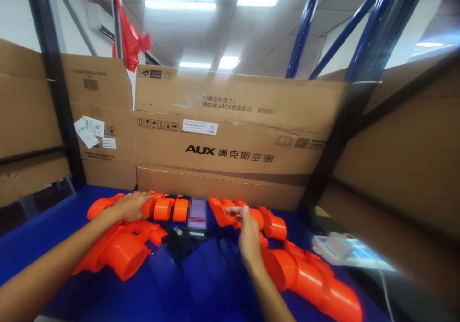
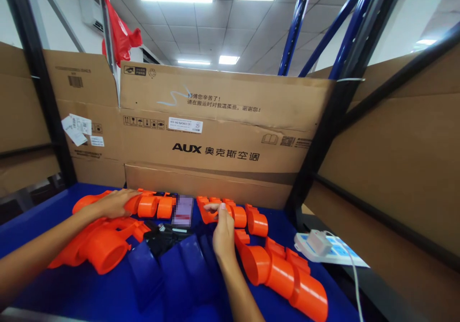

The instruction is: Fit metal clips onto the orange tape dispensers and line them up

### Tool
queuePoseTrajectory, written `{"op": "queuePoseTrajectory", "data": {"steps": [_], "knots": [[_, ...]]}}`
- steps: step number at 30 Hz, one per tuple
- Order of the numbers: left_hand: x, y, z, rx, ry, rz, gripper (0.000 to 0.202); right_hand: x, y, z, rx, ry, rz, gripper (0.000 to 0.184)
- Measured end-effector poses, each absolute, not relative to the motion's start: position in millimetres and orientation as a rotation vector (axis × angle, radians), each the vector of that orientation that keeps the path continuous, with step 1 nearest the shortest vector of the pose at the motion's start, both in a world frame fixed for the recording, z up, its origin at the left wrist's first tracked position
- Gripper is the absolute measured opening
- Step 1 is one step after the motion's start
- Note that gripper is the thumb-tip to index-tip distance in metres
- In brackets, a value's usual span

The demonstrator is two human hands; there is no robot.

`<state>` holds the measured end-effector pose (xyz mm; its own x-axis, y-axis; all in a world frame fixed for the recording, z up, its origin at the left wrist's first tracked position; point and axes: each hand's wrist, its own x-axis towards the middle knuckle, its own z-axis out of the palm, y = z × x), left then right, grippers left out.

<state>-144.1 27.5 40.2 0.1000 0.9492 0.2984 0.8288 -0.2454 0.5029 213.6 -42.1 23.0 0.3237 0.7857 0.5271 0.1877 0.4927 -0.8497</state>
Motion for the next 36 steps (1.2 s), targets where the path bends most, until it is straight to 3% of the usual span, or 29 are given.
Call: {"op": "queuePoseTrajectory", "data": {"steps": [3,8,15,20,24,28,32,36], "knots": [[-144,34,43,2.256,1.706,0.628,0.061,215,-41,23,-1.019,-1.210,0.488,0.062],[-147,38,51,2.426,1.755,0.569,0.065,216,-40,20,-1.015,-1.205,0.498,0.061],[-135,17,91,2.732,1.664,0.855,0.077,212,-46,23,-0.997,-1.232,0.500,0.055],[-72,-37,103,2.848,1.103,1.134,0.083,207,-45,26,-0.954,-1.283,0.613,0.044],[-22,-76,85,2.922,0.695,1.005,0.088,203,-38,19,-0.888,-1.278,0.890,0.055],[-2,-89,67,2.914,0.492,0.921,0.085,205,-33,12,-0.926,-1.212,1.001,0.048],[6,-79,54,2.510,0.515,0.997,0.081,208,-32,13,-0.940,-1.161,0.955,0.041],[27,-55,38,1.624,0.743,1.160,0.051,202,-35,14,-0.934,-1.184,0.944,0.043]]}}
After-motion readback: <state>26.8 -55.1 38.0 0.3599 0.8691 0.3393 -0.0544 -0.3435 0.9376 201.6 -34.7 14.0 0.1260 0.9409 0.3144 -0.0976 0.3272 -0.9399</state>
